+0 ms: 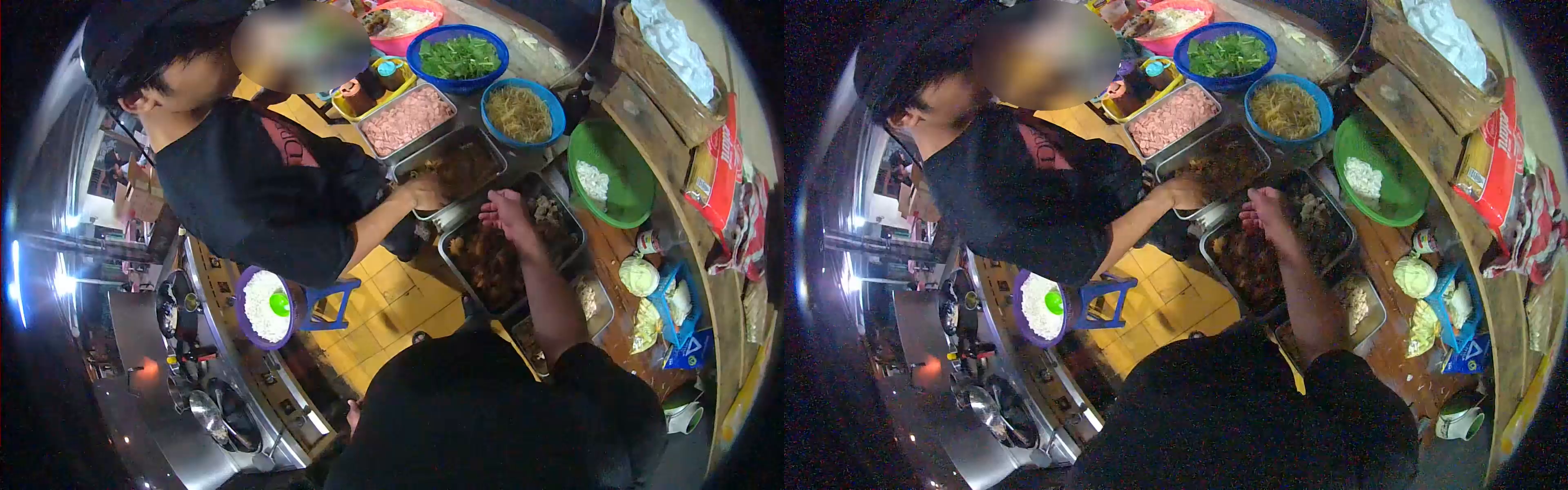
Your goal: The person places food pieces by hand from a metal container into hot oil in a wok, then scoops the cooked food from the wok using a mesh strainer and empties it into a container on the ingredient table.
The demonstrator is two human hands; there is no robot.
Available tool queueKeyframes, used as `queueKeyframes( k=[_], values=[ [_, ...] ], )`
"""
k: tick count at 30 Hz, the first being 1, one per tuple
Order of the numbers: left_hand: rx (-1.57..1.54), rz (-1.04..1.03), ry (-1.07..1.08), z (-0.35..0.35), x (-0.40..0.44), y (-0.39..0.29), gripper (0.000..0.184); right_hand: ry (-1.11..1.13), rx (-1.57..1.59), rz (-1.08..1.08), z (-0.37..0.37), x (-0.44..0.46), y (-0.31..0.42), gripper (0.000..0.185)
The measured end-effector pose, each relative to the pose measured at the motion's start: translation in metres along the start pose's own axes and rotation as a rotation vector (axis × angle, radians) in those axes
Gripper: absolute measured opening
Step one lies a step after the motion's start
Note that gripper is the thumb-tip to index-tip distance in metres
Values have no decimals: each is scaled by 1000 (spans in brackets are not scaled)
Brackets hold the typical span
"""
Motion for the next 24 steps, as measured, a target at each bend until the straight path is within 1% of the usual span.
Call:
queueKeyframes(
  k=[2,3,4,5,6,7,8,9,10,12,16,21,23,24],
  values=[
    [223,57,-131,8,-6,-2,76,-86,-190,128,0,5,8,25],
    [333,86,-196,12,-6,1,77,-87,-184,124,-2,6,11,25],
    [338,85,-201,12,-6,3,77,-123,-281,172,-2,8,17,23],
    [194,36,-126,8,-5,3,77,-159,-379,221,-2,9,23,21],
    [51,-13,-51,4,-5,1,76,-160,-373,218,-1,12,22,21],
    [56,-15,-54,4,-12,-4,76,-176,-459,289,2,16,23,20],
    [63,-60,-39,2,-19,-11,75,-191,-546,361,6,21,25,19],
    [68,-105,-22,-1,-30,-23,74,-192,-543,360,12,32,17,19],
    [71,-106,-23,-2,-37,-30,74,-251,-602,486,21,45,10,18],
    [142,-98,-56,-3,-45,-39,70,-311,-659,613,31,53,6,19],
    [144,-105,-46,-5,-47,-44,71,-265,-766,576,48,59,-6,18],
    [132,-107,-15,-7,-39,-44,71,-267,-751,576,51,40,9,16],
    [124,-112,-6,-7,-36,-44,71,-309,-879,809,37,17,36,16],
    [121,-116,2,-7,-35,-45,71,-310,-876,811,29,6,47,16]
  ],
)
Point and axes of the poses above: each hand's wrist, its own x-axis towards the middle knuckle, its own z-axis out of the back of the hand, y = z × x, the point moved 5 cm from there along x, towards the middle knuckle, and after that the axes turned 6 degrees about z, right-handed, at the moved point
